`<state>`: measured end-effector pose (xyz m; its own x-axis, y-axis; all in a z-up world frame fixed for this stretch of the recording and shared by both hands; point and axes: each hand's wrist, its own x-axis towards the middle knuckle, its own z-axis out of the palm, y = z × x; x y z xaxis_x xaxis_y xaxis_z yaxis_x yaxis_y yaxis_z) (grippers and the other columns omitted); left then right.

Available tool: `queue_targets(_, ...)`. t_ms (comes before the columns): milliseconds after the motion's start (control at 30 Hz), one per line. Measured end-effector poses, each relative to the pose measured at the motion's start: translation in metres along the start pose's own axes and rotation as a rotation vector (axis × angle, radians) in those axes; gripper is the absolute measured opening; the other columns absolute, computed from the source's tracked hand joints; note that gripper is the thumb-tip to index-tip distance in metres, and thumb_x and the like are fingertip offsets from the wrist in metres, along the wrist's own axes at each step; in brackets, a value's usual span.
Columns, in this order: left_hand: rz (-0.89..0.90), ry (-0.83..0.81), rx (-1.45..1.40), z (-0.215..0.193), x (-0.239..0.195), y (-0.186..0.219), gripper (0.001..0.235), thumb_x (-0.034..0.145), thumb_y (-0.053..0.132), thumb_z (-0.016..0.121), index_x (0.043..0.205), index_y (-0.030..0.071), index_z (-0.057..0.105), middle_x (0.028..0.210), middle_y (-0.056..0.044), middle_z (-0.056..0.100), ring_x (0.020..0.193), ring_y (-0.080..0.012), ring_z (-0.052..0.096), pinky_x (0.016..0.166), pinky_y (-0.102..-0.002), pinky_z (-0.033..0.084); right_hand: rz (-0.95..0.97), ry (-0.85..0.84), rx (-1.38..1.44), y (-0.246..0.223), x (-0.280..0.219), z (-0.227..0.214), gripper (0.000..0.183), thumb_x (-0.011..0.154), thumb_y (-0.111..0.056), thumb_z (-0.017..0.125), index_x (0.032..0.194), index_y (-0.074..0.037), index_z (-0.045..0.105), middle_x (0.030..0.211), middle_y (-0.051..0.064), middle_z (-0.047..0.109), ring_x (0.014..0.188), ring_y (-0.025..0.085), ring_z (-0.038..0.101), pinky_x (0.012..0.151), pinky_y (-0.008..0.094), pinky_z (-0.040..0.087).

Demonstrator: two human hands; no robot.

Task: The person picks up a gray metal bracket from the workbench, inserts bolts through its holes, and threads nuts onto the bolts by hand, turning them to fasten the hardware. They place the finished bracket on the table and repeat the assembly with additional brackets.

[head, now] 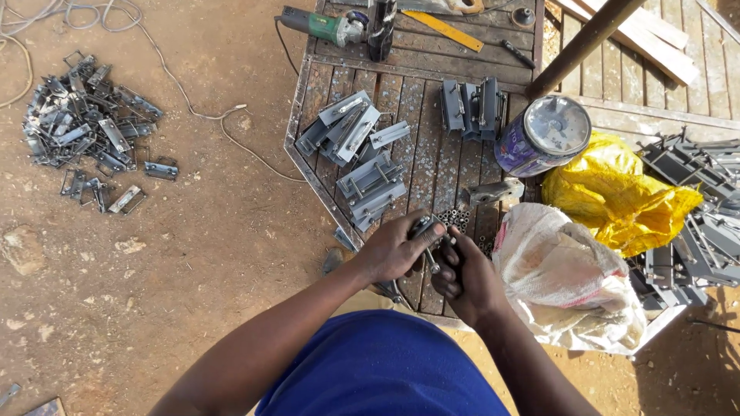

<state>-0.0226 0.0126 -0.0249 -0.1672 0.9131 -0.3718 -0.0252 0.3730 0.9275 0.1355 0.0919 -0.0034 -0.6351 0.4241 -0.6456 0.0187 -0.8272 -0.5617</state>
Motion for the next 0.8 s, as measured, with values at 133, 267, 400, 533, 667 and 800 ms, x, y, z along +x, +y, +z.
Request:
queue_targets(133, 0.003, 0.009, -0.027, 0.004, -0.006, -0.003, 0.082, 0.103, 0.059, 0.049, 0.146, -0.01, 0.038, 0.082, -0.024, 0.068, 0.067, -0.024, 0.072, 0.064, -0.042, 0.065, -0.345, 0.171, -0.493, -0.004, -0.013, 0.013, 0.07, 0.113, -0.05, 0.037, 0.062, -0.004, 0.053, 0.05, 0.011, 0.048, 0.041, 0.017, 0.047, 0.038, 0.027, 0.03)
queue_targets(267, 0.031, 0.054, -0.053, -0.006, -0.008, -0.001, 0.083, 0.105, 0.058, 0.046, 0.148, -0.011, 0.033, 0.08, -0.022, 0.069, 0.067, -0.0235, 0.072, 0.065, -0.043, 0.064, -0.951, 0.235, -1.177, 0.009, 0.002, -0.013, 0.024, 0.104, -0.029, 0.059, 0.117, -0.009, 0.062, 0.077, 0.014, 0.07, 0.07, 0.031, 0.067, 0.062, 0.042, 0.05)
queue_targets(400, 0.061, 0.09, -0.079, -0.011, -0.01, 0.003, 0.084, 0.106, 0.057, 0.044, 0.15, -0.013, 0.028, 0.078, -0.02, 0.069, 0.068, -0.023, 0.072, 0.066, -0.044, 0.063, -0.515, 0.368, -1.172, 0.0, 0.006, 0.005, 0.053, 0.112, -0.049, 0.036, 0.082, -0.014, 0.062, 0.058, 0.009, 0.063, 0.067, 0.033, 0.065, 0.072, 0.048, 0.05)
queue_targets(533, 0.076, 0.122, -0.098, -0.015, -0.016, 0.007, 0.085, 0.107, 0.057, 0.042, 0.151, -0.014, 0.025, 0.077, -0.019, 0.07, 0.068, -0.0226, 0.071, 0.066, -0.045, 0.062, -0.224, 0.12, -0.459, -0.004, 0.004, 0.023, 0.063, 0.111, -0.051, 0.041, 0.063, -0.01, 0.047, 0.046, 0.003, 0.042, 0.039, 0.015, 0.039, 0.038, 0.027, 0.027)
queue_targets(667, 0.107, 0.144, -0.108, -0.015, -0.022, 0.015, 0.085, 0.107, 0.055, 0.042, 0.152, -0.014, 0.023, 0.079, -0.02, 0.07, 0.072, -0.0239, 0.072, 0.065, -0.045, 0.063, -0.929, 0.249, -1.313, -0.001, 0.003, 0.018, 0.024, 0.107, -0.034, 0.054, 0.106, -0.012, 0.062, 0.07, 0.016, 0.065, 0.065, 0.042, 0.067, 0.056, 0.049, 0.05)
queue_targets(800, 0.113, 0.149, -0.135, -0.011, -0.023, 0.02, 0.085, 0.106, 0.055, 0.044, 0.152, -0.013, 0.024, 0.08, -0.021, 0.07, 0.074, -0.0245, 0.072, 0.063, -0.043, 0.064, -0.363, 0.069, -0.636, -0.006, 0.002, 0.034, 0.07, 0.111, -0.057, 0.03, 0.07, -0.006, 0.055, 0.056, 0.006, 0.05, 0.046, 0.019, 0.052, 0.044, 0.03, 0.043)
